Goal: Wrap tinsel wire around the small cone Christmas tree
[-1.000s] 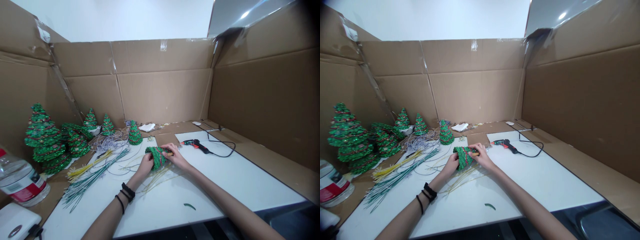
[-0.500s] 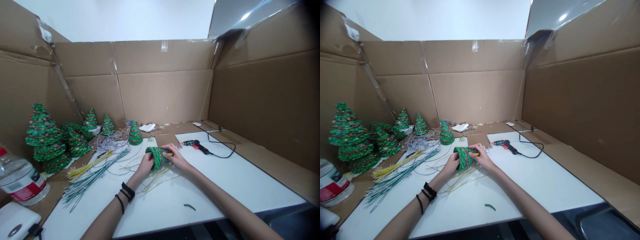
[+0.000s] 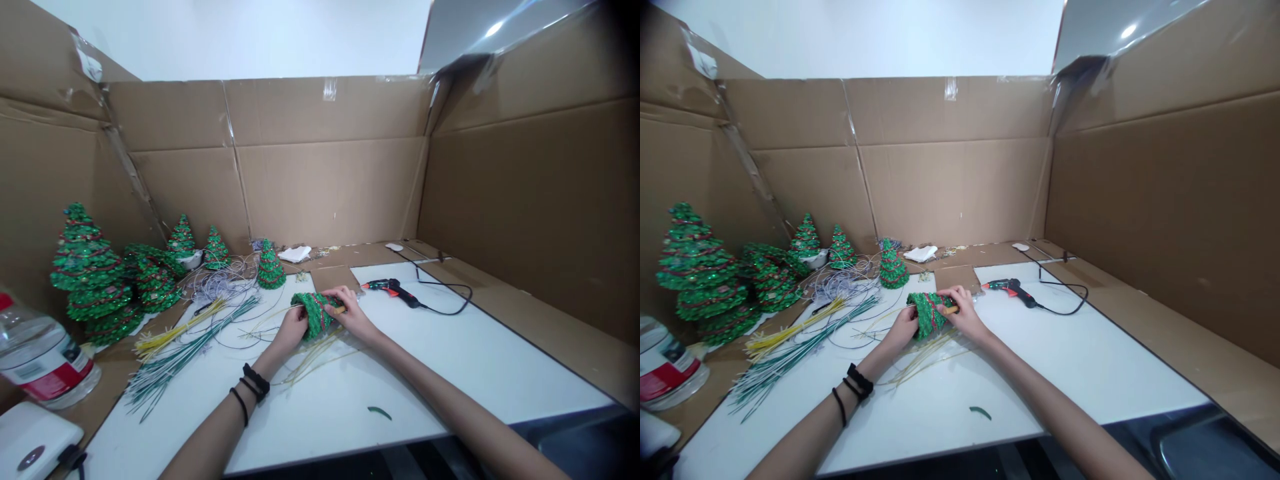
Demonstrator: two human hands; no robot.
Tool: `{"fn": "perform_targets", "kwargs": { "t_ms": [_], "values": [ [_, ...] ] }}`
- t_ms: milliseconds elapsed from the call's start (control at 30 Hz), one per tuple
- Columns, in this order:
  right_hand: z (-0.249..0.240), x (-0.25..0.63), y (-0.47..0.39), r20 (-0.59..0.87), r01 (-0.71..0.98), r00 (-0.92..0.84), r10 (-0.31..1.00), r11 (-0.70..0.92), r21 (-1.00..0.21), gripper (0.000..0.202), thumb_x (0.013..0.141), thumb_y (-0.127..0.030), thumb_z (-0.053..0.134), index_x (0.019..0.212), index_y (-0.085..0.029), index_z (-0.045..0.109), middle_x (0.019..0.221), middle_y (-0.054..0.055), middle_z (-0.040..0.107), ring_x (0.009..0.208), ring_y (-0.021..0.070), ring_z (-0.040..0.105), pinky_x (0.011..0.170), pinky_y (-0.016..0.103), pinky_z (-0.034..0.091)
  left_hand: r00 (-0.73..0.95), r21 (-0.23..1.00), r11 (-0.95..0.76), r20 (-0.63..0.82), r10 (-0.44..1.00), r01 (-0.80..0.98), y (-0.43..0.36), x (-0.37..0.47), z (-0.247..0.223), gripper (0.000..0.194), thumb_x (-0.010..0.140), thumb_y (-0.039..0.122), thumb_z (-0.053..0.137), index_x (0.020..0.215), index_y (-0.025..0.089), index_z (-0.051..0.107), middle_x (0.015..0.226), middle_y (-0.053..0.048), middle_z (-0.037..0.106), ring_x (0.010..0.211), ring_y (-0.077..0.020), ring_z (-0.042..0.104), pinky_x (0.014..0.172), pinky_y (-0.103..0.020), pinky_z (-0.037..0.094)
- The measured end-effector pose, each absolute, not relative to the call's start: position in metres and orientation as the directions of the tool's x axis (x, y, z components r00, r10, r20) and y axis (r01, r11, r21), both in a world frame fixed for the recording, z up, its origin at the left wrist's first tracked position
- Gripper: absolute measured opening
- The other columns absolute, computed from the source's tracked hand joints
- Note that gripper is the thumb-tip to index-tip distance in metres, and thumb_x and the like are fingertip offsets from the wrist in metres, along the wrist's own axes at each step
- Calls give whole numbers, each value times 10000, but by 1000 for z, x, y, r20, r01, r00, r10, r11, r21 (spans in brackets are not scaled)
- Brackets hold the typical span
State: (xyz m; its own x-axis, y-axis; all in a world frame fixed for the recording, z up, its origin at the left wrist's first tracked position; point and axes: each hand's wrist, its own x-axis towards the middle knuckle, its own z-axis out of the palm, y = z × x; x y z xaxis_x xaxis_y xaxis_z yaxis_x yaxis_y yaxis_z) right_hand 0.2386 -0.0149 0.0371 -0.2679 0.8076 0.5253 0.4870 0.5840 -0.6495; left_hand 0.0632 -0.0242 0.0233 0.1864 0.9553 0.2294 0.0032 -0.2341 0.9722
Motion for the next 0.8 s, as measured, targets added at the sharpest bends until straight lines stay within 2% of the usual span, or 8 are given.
{"fn": "perform_targets", "kwargs": {
  "t_ms": [133,300,467,567,667,733,800],
  "values": [
    [37,240,-14,523,483,-266,810,581,-655,309,846,-471,490,1046,-265,605,1001,57,519,990,239,457,914,407,351,186,973,-230,219,958,34,-24,62,24,208,707,173,568,880,100,657,818,-64,689,756,-177,586,734,-287,461],
    [43,243,-17,485,396,-264,834,552,-734,325,896,-464,399,1030,-255,608,1016,56,551,1032,229,470,940,395,346,183,970,-238,227,957,42,-25,63,27,200,704,179,569,865,107,665,828,-61,694,770,-178,588,741,-279,458],
    [55,249,-22,639,297,72,765,596,-746,357,895,-488,371,951,-214,593,980,64,535,942,210,509,858,353,398,180,980,-196,185,966,46,-26,62,26,180,677,186,573,803,98,666,776,-56,691,711,-175,582,680,-271,449],
    [62,254,-25,579,99,153,800,571,-815,389,901,-499,326,780,-207,553,736,20,535,692,166,520,688,303,429,180,982,-184,173,968,48,-27,61,27,176,673,180,564,787,101,672,762,-52,691,705,-174,579,669,-270,446],
    [66,255,-28,430,-85,47,901,433,-897,420,882,-500,368,610,-204,490,448,-45,378,461,126,421,551,269,399,198,985,-171,163,967,24,-29,62,29,196,680,190,561,814,107,678,789,-57,697,719,-179,589,685,-278,453],
    [67,254,-29,378,-137,-22,925,372,-918,417,856,-498,427,571,-200,486,393,-59,338,421,116,401,527,262,392,203,985,-172,165,965,14,-29,62,30,198,678,195,571,820,110,679,807,-61,700,738,-187,598,702,-286,458],
    [67,252,-30,362,-150,-66,930,349,-925,417,841,-501,454,559,-195,491,388,-53,363,425,115,413,528,259,391,202,984,-176,168,965,20,-29,63,30,194,676,193,576,817,109,680,818,-65,702,751,-194,603,715,-294,462]
  ]
}}
